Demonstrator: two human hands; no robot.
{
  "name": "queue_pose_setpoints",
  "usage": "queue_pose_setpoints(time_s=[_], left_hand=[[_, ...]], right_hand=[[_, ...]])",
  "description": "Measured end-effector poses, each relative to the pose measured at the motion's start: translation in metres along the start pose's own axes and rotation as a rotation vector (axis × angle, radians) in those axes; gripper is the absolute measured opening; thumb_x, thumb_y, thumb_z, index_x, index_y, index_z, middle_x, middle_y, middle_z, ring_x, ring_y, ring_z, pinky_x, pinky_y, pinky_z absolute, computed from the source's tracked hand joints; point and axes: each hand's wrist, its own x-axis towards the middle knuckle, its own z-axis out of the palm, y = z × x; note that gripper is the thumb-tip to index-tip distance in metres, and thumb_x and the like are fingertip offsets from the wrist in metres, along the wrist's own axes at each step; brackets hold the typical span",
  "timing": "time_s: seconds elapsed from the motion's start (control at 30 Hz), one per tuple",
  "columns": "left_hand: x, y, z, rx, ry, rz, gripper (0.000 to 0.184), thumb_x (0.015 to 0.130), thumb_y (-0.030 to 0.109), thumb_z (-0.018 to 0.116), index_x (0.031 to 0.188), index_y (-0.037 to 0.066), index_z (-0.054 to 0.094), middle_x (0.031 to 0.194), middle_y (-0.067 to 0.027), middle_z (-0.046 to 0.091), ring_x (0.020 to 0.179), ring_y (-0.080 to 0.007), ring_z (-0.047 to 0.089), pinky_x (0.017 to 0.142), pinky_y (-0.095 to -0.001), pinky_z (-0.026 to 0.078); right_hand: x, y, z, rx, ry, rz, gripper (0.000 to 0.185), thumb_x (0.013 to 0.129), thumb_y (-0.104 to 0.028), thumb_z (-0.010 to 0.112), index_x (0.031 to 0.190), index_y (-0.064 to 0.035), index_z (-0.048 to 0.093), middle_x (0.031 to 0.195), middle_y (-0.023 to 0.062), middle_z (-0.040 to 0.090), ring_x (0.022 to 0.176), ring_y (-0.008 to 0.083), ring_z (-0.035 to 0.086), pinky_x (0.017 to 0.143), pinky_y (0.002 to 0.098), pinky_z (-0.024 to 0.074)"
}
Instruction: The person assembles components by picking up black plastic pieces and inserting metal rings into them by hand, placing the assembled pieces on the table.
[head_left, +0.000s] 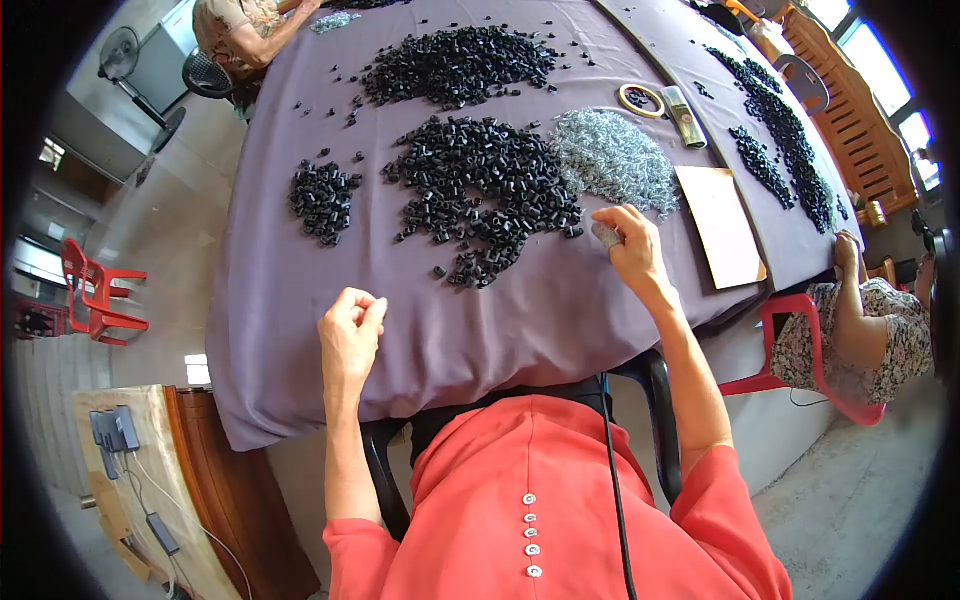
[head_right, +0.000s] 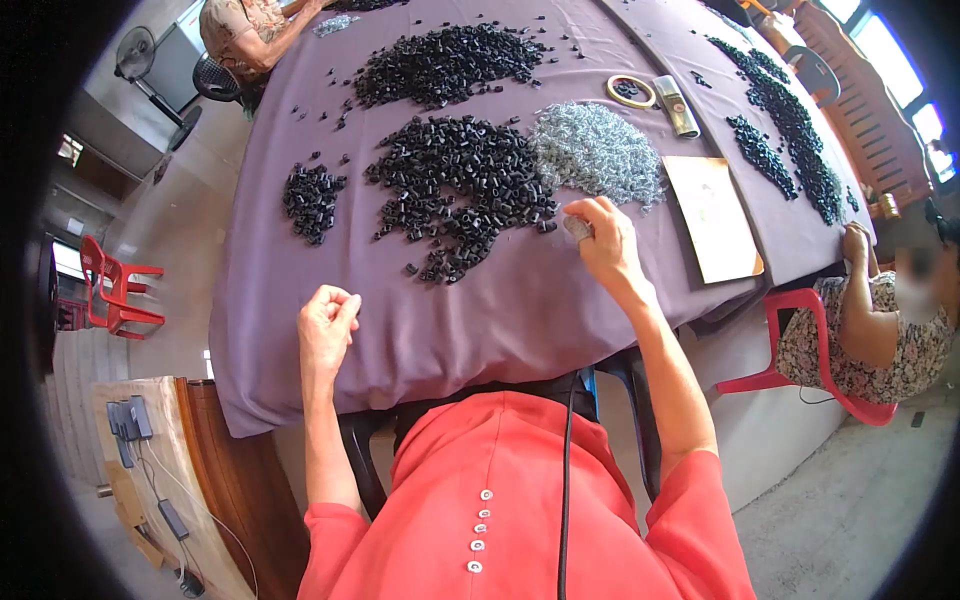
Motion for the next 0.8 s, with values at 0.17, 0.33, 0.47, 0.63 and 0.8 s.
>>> queue_pose_setpoints(time_s=[0.17,0.33,0.47,0.63,0.8], left_hand=[[0.003,-0.023,0.002,0.224,0.166,0.155,0.015,0.084,0.013,0.062,0.078,0.002,0.055,0.053,-0.0001,0.052,0.046,-0.0044,0.044,0.042,-0.0226,0.034],[0.001,-0.012,0.004,0.313,0.214,0.136,0.023,0.082,0.025,0.064,0.088,0.005,0.057,0.055,-0.0118,0.056,0.050,-0.0292,0.056,0.050,-0.0397,0.042],[-0.005,-0.005,0.008,0.446,0.281,0.179,0.018,0.083,0.022,0.061,0.090,0.006,0.057,0.062,-0.0127,0.059,0.057,-0.0321,0.059,0.053,-0.0405,0.044],[-0.005,0.006,0.021,0.390,0.345,0.438,0.007,0.083,0.014,0.059,0.084,0.007,0.058,0.079,-0.0098,0.062,0.069,-0.0308,0.060,0.059,-0.0384,0.047],[0.007,0.022,0.041,0.304,0.112,0.520,0.011,0.082,0.008,0.058,0.093,0.006,0.059,0.083,-0.0114,0.057,0.073,-0.0302,0.059,0.063,-0.0381,0.047]], right_hand=[[0.016,0.009,0.009,-0.142,-0.065,-0.021,0.018,0.075,-0.007,0.062,0.092,-0.0087,0.065,0.081,0.0107,0.058,0.077,0.0293,0.058,0.070,0.0362,0.0455],[0.023,0.009,0.007,-0.191,-0.151,-0.022,0.017,0.074,-0.007,0.062,0.091,-0.0072,0.064,0.083,0.0115,0.057,0.083,0.0311,0.058,0.072,0.0379,0.0456],[0.021,0.010,0.011,-0.347,-0.173,-0.121,0.018,0.074,-0.001,0.054,0.091,-0.0051,0.054,0.088,0.0136,0.054,0.085,0.0333,0.056,0.073,0.0412,0.0454],[0.014,0.011,0.013,-0.370,-0.203,-0.116,0.018,0.073,-0.001,0.052,0.091,-0.0032,0.047,0.088,0.0158,0.051,0.085,0.0354,0.053,0.073,0.0431,0.0433],[0.007,0.004,0.001,-0.302,-0.205,-0.064,0.018,0.072,0.000,0.051,0.089,-0.0024,0.045,0.087,0.0180,0.050,0.084,0.0377,0.052,0.072,0.0440,0.0419]])
